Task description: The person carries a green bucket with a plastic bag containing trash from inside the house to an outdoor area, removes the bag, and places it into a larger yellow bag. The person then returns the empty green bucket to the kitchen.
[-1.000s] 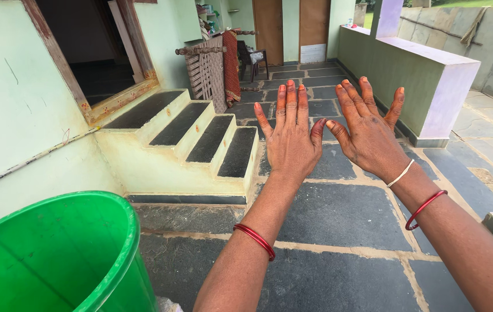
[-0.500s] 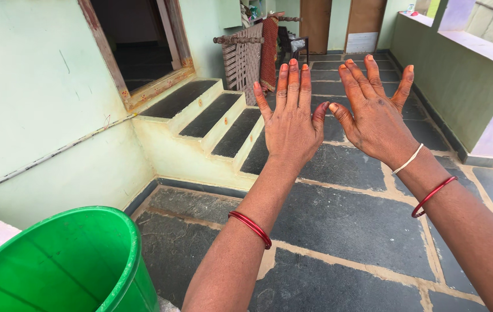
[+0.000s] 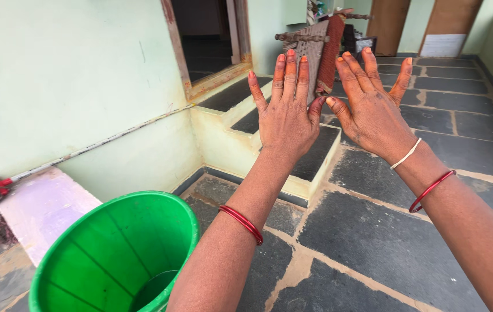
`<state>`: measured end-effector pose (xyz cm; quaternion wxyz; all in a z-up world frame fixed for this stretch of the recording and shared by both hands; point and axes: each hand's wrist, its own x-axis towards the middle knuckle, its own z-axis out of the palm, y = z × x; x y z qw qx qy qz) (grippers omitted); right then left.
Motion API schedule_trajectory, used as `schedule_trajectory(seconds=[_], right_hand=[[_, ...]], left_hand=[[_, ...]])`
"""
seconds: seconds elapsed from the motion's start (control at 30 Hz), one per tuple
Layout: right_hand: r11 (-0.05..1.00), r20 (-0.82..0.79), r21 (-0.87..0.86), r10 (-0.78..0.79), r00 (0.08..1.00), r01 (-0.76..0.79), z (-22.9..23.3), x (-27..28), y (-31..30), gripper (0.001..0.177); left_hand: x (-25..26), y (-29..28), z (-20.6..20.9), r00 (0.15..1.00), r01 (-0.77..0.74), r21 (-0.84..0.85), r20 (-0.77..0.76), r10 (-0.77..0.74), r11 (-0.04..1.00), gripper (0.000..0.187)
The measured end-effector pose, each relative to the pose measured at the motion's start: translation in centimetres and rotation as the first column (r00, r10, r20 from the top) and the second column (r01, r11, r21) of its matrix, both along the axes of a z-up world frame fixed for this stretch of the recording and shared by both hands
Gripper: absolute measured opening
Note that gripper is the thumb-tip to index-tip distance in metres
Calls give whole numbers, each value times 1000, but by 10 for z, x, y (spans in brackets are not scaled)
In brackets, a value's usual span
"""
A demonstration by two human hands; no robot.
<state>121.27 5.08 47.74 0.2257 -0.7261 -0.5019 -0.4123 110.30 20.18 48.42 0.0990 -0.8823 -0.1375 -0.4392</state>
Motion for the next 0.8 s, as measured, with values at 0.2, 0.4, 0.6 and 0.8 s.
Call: schedule_trajectory(seconds=[0.2,0.4,0.6,0.8], right_hand=[[987,-4,-4,158,987,-158,3,-18,79,71],[969,-10,-27,245,970,-245,0,-32,127,70],[940,-20,-22,340,940,-341,2,-38,136,70],[891,-14,-36,452,892,-452,-1,-37,123,69]], left_hand=[[-40,55,7,987,-160,-3,-6,160,987,74],[-72,81,1,954,-299,2,-25,299,954,74],[-83,79,3,912,-409,17,-28,410,912,72],[-91,46,-2,840,-541,36,-13,542,840,73]])
